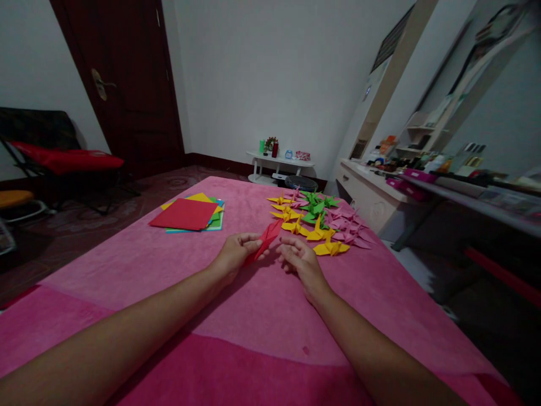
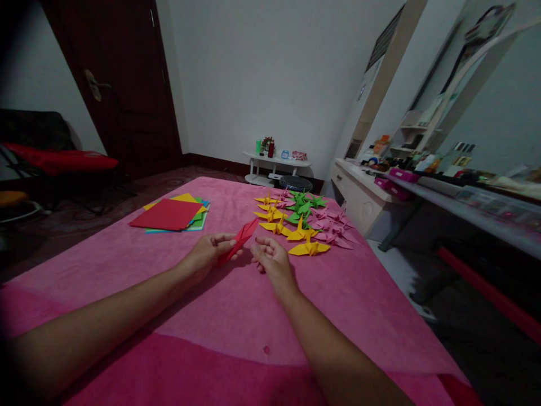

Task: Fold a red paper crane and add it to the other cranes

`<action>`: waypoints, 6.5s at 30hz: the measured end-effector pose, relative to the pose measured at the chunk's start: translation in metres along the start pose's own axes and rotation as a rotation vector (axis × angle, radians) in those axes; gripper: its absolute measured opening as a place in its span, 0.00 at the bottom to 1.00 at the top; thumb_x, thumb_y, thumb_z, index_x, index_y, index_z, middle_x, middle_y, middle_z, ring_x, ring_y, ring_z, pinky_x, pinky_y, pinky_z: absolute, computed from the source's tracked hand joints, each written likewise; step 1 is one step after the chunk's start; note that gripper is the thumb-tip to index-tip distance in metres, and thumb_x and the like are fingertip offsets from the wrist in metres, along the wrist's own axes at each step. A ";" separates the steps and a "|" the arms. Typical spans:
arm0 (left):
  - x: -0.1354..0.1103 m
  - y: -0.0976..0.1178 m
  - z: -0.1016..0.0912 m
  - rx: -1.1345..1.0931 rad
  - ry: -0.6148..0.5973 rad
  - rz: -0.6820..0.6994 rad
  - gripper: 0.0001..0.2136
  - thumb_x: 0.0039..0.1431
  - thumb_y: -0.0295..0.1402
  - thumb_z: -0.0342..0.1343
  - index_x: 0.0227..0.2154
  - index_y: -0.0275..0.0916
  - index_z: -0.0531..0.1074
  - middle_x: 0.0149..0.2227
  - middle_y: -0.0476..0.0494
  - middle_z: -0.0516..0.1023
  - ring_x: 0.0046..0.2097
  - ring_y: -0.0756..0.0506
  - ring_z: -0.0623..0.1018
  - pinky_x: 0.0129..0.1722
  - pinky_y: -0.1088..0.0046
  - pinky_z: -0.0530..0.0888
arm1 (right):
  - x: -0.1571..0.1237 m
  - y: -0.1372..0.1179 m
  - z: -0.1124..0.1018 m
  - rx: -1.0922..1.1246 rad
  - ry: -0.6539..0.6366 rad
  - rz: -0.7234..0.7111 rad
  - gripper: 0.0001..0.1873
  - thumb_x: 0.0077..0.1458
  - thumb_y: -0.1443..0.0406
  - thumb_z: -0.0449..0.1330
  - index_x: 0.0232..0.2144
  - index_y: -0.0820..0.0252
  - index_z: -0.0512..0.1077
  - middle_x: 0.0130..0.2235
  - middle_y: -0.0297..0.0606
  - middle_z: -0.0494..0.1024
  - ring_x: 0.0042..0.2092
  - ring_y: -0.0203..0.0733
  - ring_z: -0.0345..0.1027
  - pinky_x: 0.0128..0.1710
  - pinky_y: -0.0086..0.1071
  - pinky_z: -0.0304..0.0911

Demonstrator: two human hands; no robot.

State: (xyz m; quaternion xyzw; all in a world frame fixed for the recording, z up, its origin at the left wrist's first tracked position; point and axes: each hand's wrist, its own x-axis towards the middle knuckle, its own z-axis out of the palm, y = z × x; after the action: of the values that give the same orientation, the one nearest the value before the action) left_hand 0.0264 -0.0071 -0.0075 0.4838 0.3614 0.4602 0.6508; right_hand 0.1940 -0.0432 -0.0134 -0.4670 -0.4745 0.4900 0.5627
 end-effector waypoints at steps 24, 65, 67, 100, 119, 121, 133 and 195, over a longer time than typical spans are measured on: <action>-0.013 -0.011 0.021 -0.008 -0.047 -0.123 0.18 0.39 0.43 0.66 0.28 0.32 0.77 0.26 0.43 0.77 0.24 0.53 0.73 0.26 0.78 0.70 | -0.002 0.005 0.003 -0.304 0.105 -0.232 0.12 0.47 0.61 0.58 0.18 0.60 0.62 0.15 0.25 0.60 0.16 0.28 0.51 0.15 0.23 0.47; -0.023 0.000 0.018 -0.018 -0.193 -0.018 0.14 0.47 0.42 0.62 0.27 0.33 0.75 0.22 0.47 0.71 0.23 0.54 0.67 0.24 0.79 0.62 | -0.015 -0.003 0.003 0.081 -0.194 -0.033 0.12 0.48 0.59 0.61 0.27 0.64 0.72 0.22 0.34 0.73 0.17 0.26 0.47 0.17 0.24 0.37; -0.022 -0.001 0.017 -0.004 -0.178 -0.028 0.15 0.46 0.42 0.62 0.26 0.33 0.75 0.22 0.47 0.71 0.23 0.54 0.68 0.24 0.79 0.62 | -0.016 -0.004 0.003 0.048 -0.178 -0.063 0.12 0.48 0.59 0.61 0.28 0.64 0.72 0.22 0.34 0.73 0.17 0.26 0.48 0.17 0.24 0.38; -0.012 0.003 0.004 0.188 -0.199 -0.215 0.17 0.35 0.37 0.67 0.31 0.35 0.78 0.24 0.43 0.78 0.21 0.50 0.72 0.21 0.78 0.65 | -0.001 0.007 -0.005 0.022 0.080 -0.024 0.18 0.50 0.54 0.57 0.20 0.62 0.66 0.13 0.28 0.62 0.14 0.27 0.51 0.12 0.22 0.43; -0.007 0.010 -0.011 1.076 -0.181 0.635 0.10 0.52 0.26 0.53 0.34 0.38 0.78 0.29 0.45 0.77 0.29 0.50 0.71 0.29 0.77 0.65 | 0.001 -0.003 -0.017 -0.092 -0.062 -0.040 0.12 0.43 0.59 0.63 0.26 0.63 0.73 0.22 0.33 0.73 0.23 0.33 0.66 0.24 0.26 0.60; -0.008 0.009 -0.012 1.131 -0.176 0.696 0.10 0.53 0.26 0.52 0.34 0.39 0.77 0.28 0.45 0.76 0.29 0.50 0.71 0.29 0.77 0.65 | 0.002 -0.002 -0.017 -0.125 -0.077 -0.074 0.11 0.44 0.59 0.63 0.26 0.62 0.73 0.22 0.33 0.73 0.24 0.33 0.65 0.24 0.26 0.59; -0.006 0.005 -0.020 1.201 0.018 1.266 0.06 0.55 0.26 0.54 0.34 0.39 0.74 0.31 0.45 0.77 0.31 0.51 0.72 0.31 0.75 0.66 | -0.003 -0.006 -0.007 -0.063 -0.024 -0.151 0.27 0.38 0.62 0.68 0.43 0.57 0.67 0.38 0.36 0.75 0.32 0.36 0.68 0.30 0.28 0.63; 0.061 -0.015 -0.008 0.008 -0.224 -0.052 0.12 0.42 0.35 0.66 0.27 0.29 0.76 0.27 0.40 0.78 0.28 0.49 0.77 0.29 0.77 0.74 | 0.048 0.026 0.001 -0.269 0.154 -0.178 0.16 0.40 0.60 0.59 0.32 0.64 0.77 0.23 0.34 0.75 0.23 0.36 0.64 0.22 0.29 0.62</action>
State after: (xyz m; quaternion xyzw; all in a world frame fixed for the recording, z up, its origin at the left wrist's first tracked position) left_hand 0.0417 0.0514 -0.0253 0.5250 0.3008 0.3848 0.6970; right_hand 0.1935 0.0067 -0.0359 -0.5303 -0.5306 0.3332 0.5712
